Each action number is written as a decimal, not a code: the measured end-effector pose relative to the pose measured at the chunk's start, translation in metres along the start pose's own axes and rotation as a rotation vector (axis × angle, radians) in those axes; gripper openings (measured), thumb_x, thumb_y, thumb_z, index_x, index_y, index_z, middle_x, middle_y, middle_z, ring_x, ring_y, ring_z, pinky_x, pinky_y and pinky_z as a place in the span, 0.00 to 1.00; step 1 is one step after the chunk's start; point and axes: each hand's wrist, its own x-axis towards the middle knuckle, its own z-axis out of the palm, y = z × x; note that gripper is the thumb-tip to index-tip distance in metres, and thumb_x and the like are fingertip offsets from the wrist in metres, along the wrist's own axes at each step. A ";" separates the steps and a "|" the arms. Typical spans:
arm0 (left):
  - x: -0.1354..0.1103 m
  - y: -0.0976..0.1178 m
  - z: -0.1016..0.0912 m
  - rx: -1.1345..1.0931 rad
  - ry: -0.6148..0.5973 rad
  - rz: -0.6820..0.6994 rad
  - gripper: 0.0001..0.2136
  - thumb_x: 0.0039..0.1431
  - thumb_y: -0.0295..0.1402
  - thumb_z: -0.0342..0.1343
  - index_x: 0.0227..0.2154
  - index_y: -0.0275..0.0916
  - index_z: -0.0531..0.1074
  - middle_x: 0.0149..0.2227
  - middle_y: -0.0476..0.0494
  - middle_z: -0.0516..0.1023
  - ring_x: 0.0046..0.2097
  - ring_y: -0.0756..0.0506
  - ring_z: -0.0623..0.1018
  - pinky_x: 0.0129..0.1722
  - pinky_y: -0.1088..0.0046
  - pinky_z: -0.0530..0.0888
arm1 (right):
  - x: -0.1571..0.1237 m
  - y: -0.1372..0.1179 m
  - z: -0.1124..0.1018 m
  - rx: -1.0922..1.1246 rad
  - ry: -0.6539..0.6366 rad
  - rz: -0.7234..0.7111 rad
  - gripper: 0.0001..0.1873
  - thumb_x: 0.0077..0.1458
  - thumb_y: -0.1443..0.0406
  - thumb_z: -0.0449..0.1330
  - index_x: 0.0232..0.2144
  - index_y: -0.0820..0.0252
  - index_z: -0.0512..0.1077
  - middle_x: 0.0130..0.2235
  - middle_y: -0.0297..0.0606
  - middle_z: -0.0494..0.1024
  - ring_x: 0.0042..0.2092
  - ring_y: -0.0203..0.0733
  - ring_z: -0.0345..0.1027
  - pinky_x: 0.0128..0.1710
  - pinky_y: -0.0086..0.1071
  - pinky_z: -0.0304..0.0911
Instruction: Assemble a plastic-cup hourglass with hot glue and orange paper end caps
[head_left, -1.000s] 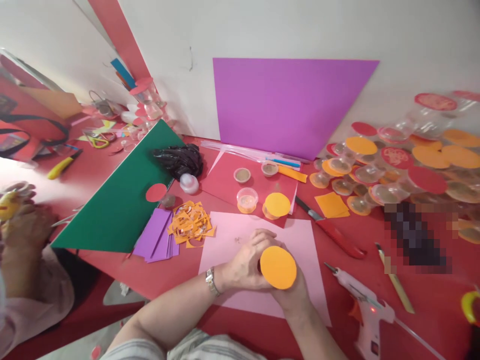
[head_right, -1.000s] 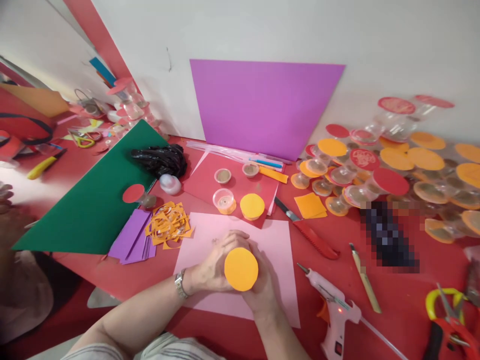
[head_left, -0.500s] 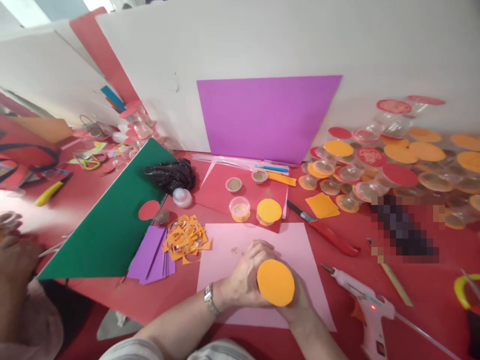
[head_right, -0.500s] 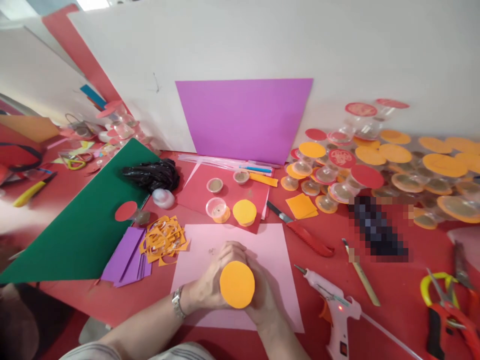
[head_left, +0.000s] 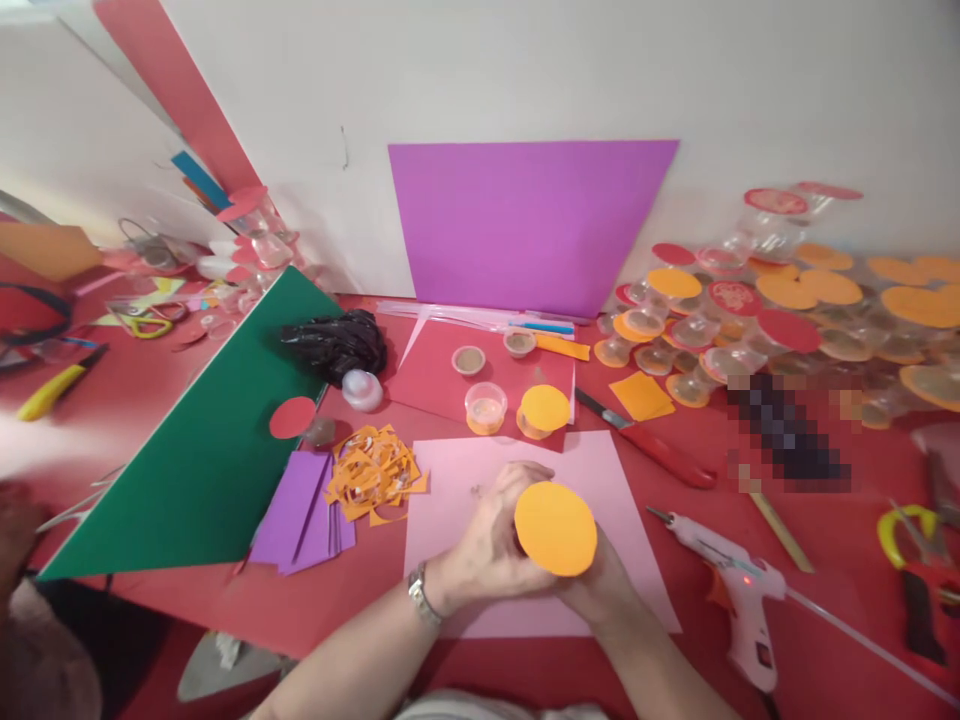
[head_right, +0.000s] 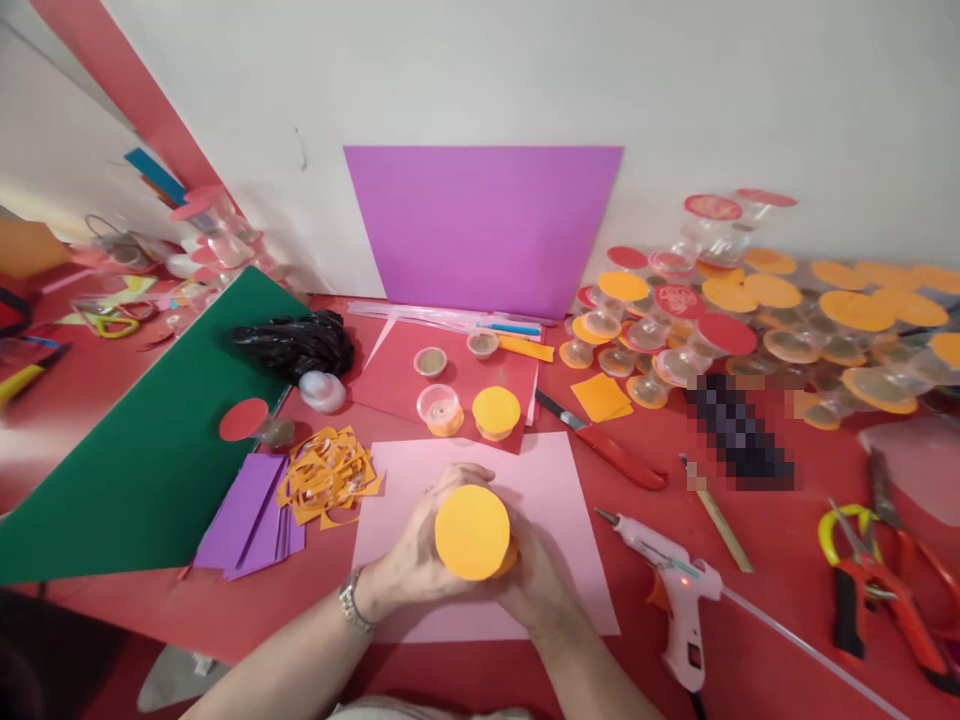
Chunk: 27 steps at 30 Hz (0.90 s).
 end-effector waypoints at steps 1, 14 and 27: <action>0.000 0.002 0.001 -0.043 0.019 -0.060 0.26 0.48 0.51 0.65 0.42 0.36 0.71 0.44 0.35 0.75 0.48 0.36 0.75 0.51 0.55 0.73 | -0.001 0.001 0.003 0.015 -0.003 0.025 0.19 0.59 0.50 0.60 0.42 0.58 0.77 0.42 0.40 0.81 0.40 0.45 0.75 0.35 0.36 0.73; 0.007 0.008 0.005 -0.504 0.158 -0.456 0.25 0.43 0.52 0.70 0.35 0.35 0.74 0.34 0.43 0.78 0.36 0.46 0.77 0.40 0.71 0.75 | -0.004 -0.009 0.008 0.169 -0.069 0.005 0.21 0.51 0.55 0.68 0.47 0.50 0.75 0.46 0.36 0.81 0.38 0.39 0.76 0.35 0.31 0.73; 0.006 0.007 -0.001 -0.371 0.141 -0.397 0.23 0.47 0.45 0.69 0.40 0.36 0.72 0.40 0.41 0.79 0.42 0.43 0.79 0.44 0.66 0.76 | -0.004 -0.010 0.003 0.063 -0.131 -0.042 0.22 0.58 0.50 0.60 0.51 0.50 0.73 0.52 0.41 0.78 0.52 0.51 0.73 0.50 0.46 0.71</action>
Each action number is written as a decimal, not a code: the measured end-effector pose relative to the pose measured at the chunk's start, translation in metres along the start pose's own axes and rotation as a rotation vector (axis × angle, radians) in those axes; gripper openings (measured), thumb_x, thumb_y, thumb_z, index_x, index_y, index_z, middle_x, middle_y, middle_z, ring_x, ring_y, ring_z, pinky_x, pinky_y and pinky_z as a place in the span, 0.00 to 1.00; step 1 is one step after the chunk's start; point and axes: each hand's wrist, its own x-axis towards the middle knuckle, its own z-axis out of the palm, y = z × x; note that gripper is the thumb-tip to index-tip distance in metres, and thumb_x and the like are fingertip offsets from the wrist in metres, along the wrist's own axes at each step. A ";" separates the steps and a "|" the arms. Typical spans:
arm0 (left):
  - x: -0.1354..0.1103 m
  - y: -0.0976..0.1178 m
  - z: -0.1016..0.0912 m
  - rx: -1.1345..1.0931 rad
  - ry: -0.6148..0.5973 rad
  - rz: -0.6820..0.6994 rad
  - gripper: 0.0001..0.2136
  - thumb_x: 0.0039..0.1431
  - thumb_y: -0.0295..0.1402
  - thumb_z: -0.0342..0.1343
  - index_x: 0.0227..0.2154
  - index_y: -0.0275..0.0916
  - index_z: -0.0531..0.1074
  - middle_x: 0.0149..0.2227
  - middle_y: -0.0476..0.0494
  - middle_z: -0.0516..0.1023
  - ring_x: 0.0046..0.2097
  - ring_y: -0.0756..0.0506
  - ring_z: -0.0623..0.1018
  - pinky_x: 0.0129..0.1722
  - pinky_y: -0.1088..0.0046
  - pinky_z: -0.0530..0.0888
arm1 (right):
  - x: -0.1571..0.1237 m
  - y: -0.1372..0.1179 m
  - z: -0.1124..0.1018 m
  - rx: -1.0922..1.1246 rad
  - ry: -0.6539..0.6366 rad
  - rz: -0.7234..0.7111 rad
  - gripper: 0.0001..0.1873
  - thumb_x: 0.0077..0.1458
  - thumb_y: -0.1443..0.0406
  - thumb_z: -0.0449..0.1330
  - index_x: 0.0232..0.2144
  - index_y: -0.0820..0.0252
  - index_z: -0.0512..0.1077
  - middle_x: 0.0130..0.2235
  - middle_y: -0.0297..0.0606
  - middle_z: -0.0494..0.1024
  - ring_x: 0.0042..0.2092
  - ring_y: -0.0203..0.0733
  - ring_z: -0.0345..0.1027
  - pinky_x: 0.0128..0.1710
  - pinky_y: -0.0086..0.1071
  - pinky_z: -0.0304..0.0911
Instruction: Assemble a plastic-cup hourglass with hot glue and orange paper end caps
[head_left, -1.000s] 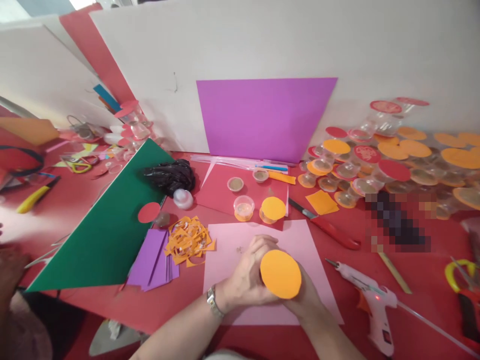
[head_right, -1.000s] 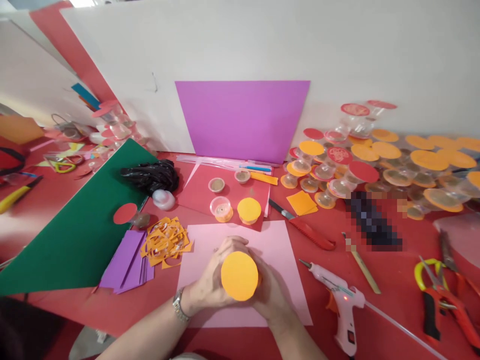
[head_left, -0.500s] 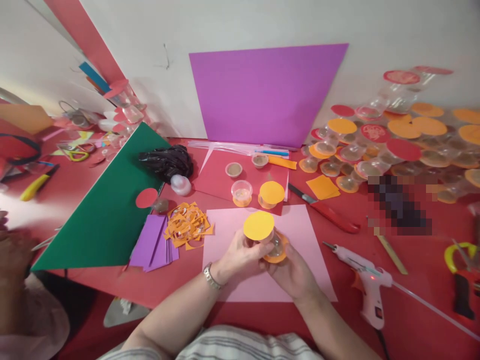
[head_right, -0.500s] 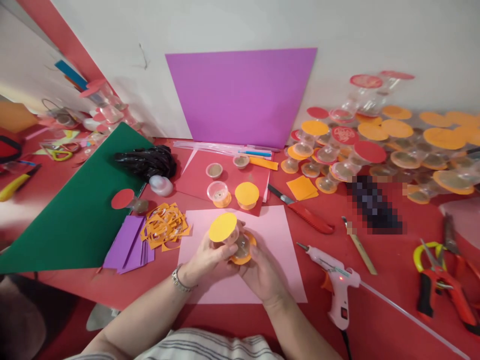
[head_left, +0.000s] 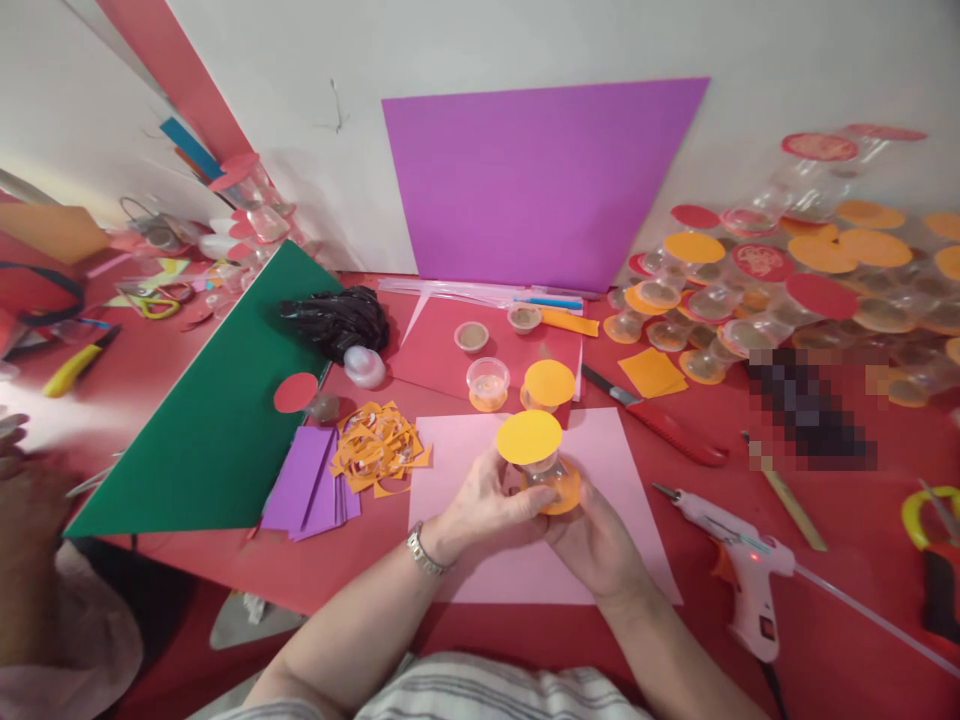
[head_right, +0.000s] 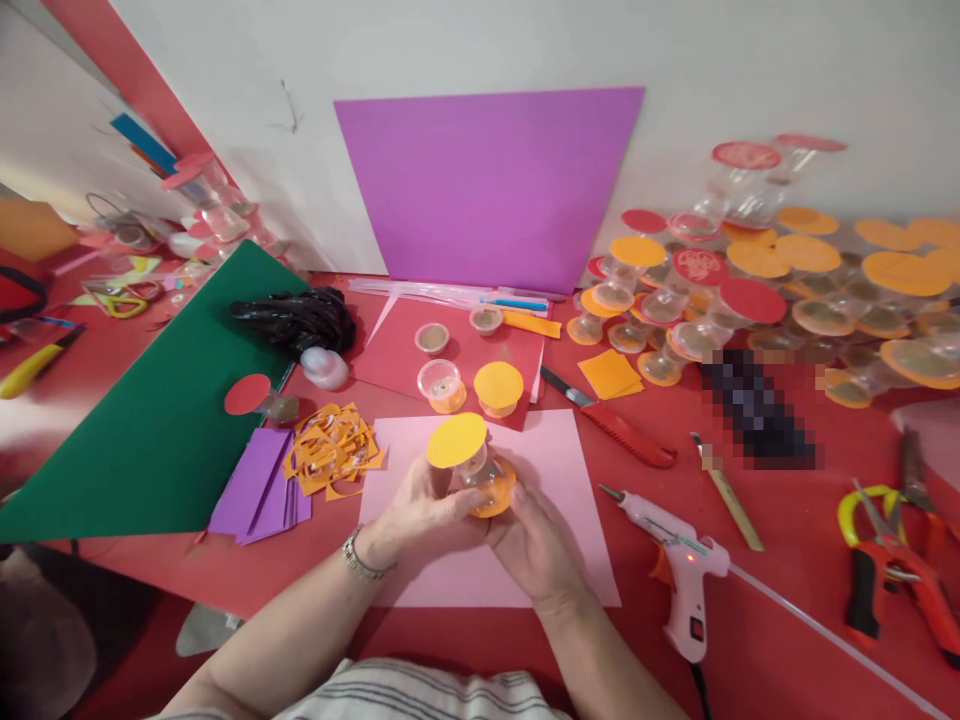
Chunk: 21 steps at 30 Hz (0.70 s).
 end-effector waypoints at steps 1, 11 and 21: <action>-0.001 -0.001 0.000 0.006 -0.009 0.016 0.22 0.48 0.46 0.69 0.40 0.36 0.72 0.40 0.41 0.79 0.42 0.43 0.78 0.46 0.65 0.75 | 0.000 -0.001 0.001 -0.029 0.005 -0.029 0.23 0.57 0.51 0.62 0.52 0.50 0.72 0.53 0.41 0.78 0.52 0.50 0.73 0.51 0.46 0.71; 0.003 0.000 -0.004 -0.021 -0.071 0.111 0.22 0.51 0.41 0.68 0.46 0.36 0.72 0.44 0.38 0.79 0.45 0.41 0.79 0.49 0.62 0.77 | 0.000 -0.006 0.012 -0.187 0.084 -0.222 0.30 0.52 0.57 0.67 0.57 0.45 0.68 0.60 0.37 0.72 0.60 0.49 0.66 0.59 0.45 0.65; 0.004 0.001 -0.004 0.012 -0.056 0.013 0.23 0.50 0.41 0.68 0.46 0.36 0.71 0.44 0.38 0.79 0.46 0.40 0.78 0.51 0.62 0.76 | 0.002 -0.013 0.014 -0.133 0.120 -0.132 0.27 0.49 0.58 0.70 0.52 0.43 0.71 0.56 0.34 0.75 0.56 0.45 0.70 0.55 0.41 0.68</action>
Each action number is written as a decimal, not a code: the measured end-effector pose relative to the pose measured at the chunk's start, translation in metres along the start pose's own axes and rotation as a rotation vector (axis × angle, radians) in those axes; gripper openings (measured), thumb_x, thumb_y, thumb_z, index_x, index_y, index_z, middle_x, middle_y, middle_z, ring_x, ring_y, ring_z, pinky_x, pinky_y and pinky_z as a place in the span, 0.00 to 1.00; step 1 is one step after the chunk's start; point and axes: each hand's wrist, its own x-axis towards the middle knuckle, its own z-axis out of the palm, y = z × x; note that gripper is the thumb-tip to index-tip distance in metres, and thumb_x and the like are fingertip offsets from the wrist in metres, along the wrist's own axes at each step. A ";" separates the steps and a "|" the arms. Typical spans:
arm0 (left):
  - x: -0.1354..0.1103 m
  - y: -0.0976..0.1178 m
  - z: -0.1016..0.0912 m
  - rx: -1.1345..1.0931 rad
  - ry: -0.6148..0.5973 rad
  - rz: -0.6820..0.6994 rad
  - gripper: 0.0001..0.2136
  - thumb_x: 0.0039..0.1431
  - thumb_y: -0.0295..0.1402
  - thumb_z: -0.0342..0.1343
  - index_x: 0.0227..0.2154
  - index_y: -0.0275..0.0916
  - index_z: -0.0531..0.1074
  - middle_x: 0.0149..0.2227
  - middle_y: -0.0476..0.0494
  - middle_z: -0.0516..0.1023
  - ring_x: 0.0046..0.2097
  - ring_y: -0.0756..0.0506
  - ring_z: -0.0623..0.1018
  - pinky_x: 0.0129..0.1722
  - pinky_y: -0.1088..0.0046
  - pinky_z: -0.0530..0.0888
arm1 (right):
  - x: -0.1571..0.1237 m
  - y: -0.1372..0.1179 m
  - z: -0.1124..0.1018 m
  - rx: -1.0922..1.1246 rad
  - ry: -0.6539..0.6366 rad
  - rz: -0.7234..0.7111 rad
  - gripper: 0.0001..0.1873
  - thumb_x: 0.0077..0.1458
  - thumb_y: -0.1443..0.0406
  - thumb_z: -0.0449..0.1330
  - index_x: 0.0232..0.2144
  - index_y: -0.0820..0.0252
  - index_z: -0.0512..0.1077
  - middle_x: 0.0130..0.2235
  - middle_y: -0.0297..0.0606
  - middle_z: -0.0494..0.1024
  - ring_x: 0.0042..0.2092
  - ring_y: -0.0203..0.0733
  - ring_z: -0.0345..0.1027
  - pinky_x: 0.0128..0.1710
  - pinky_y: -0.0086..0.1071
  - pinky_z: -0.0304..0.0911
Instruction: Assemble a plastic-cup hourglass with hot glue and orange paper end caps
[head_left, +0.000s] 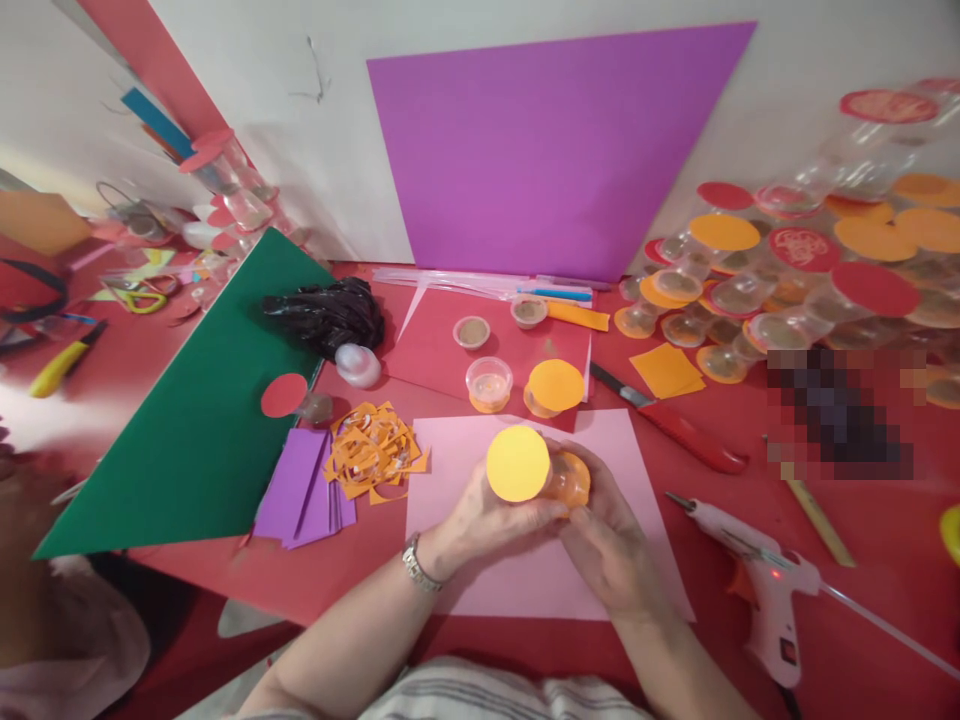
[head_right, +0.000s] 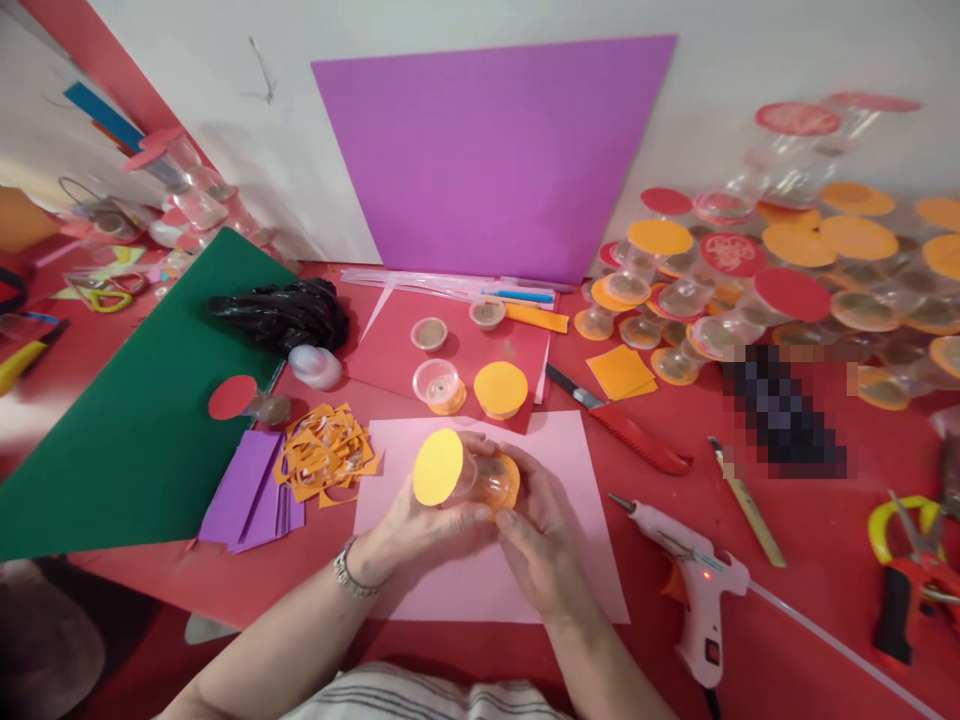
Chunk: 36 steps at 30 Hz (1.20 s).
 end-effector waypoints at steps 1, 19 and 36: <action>0.000 0.001 0.000 -0.006 0.001 -0.010 0.23 0.50 0.41 0.68 0.46 0.36 0.71 0.44 0.38 0.79 0.47 0.40 0.78 0.51 0.62 0.76 | 0.000 0.000 0.001 -0.001 0.002 -0.003 0.27 0.48 0.59 0.71 0.52 0.43 0.71 0.56 0.34 0.75 0.56 0.45 0.69 0.55 0.40 0.68; 0.001 0.002 -0.001 -0.039 0.027 -0.026 0.24 0.48 0.45 0.70 0.43 0.35 0.74 0.42 0.39 0.80 0.45 0.41 0.79 0.51 0.62 0.75 | -0.001 0.002 0.003 -0.070 0.023 -0.049 0.29 0.48 0.60 0.71 0.52 0.46 0.69 0.57 0.37 0.74 0.56 0.46 0.69 0.54 0.40 0.68; 0.006 0.003 -0.009 0.421 -0.069 0.231 0.18 0.47 0.34 0.69 0.41 0.39 0.73 0.42 0.41 0.74 0.47 0.41 0.73 0.52 0.62 0.72 | 0.000 0.004 -0.002 -0.362 0.283 -0.068 0.19 0.52 0.49 0.66 0.29 0.56 0.67 0.20 0.27 0.68 0.20 0.32 0.60 0.18 0.25 0.58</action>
